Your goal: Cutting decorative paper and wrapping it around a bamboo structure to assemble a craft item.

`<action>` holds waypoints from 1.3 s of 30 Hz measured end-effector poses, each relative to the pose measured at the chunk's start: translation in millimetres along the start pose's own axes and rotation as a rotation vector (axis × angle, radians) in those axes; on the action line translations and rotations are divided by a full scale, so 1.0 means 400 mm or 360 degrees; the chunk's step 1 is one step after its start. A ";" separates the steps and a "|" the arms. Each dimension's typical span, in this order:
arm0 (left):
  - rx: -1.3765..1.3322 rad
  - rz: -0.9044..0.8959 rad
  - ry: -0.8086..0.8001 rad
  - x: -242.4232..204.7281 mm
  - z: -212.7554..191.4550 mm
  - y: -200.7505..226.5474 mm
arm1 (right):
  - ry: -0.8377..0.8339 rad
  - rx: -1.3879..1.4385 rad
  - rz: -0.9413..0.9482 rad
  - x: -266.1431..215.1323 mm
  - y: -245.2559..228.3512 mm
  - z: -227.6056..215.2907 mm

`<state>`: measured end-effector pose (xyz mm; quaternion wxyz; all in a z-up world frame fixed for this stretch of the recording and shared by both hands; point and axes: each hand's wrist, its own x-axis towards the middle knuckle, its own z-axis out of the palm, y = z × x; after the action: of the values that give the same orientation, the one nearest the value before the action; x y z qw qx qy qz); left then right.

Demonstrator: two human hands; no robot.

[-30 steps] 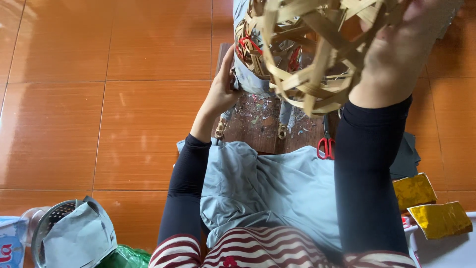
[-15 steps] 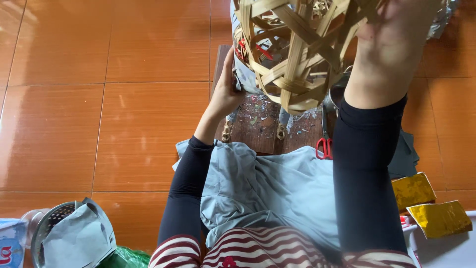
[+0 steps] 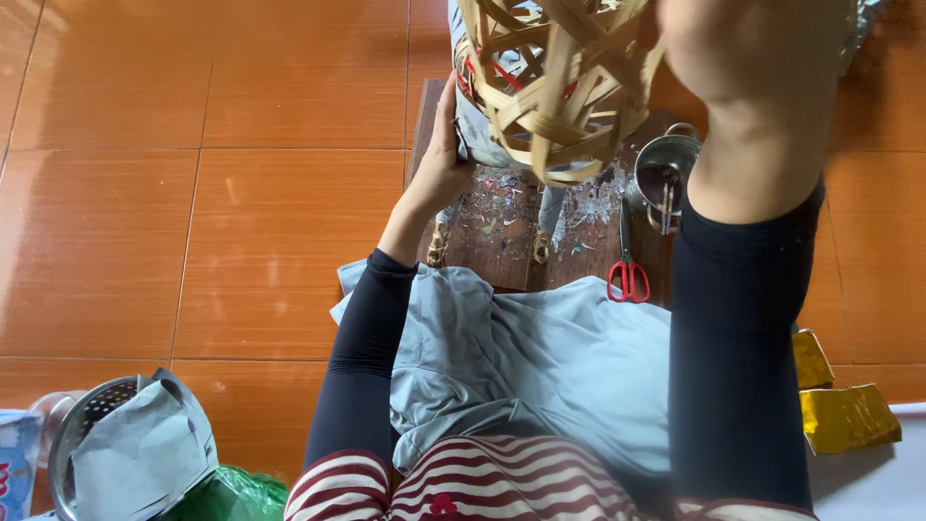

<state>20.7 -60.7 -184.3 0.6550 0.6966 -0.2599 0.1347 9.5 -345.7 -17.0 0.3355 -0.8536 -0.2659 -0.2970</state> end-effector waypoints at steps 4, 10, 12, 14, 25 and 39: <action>0.0058 -0.0026 0.0010 -0.001 -0.002 -0.006 | -0.0117 0.0043 0.0020 0.012 0.027 0.017; -0.0213 0.0063 -0.0023 -0.019 -0.019 -0.025 | -0.0366 0.0135 0.0140 -0.069 0.048 0.057; -0.0333 0.0013 -0.0069 -0.061 -0.040 -0.040 | -0.0464 0.0170 0.0194 -0.111 0.057 0.075; -0.0444 -0.0026 -0.0115 -0.104 -0.060 -0.048 | -0.0547 0.0210 0.0237 -0.151 0.064 0.093; 0.0629 -0.0364 -0.0060 -0.176 -0.029 -0.030 | -0.0615 0.0268 0.0898 -0.374 0.153 0.318; 0.0719 -0.0228 -0.0001 -0.164 -0.006 0.008 | -0.0724 0.0282 0.0767 -0.384 0.145 0.253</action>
<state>-35.0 -46.1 -215.9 0.4904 0.8422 -0.1732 0.1424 -24.4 -347.6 -206.8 0.4010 -0.9037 -0.1492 0.0129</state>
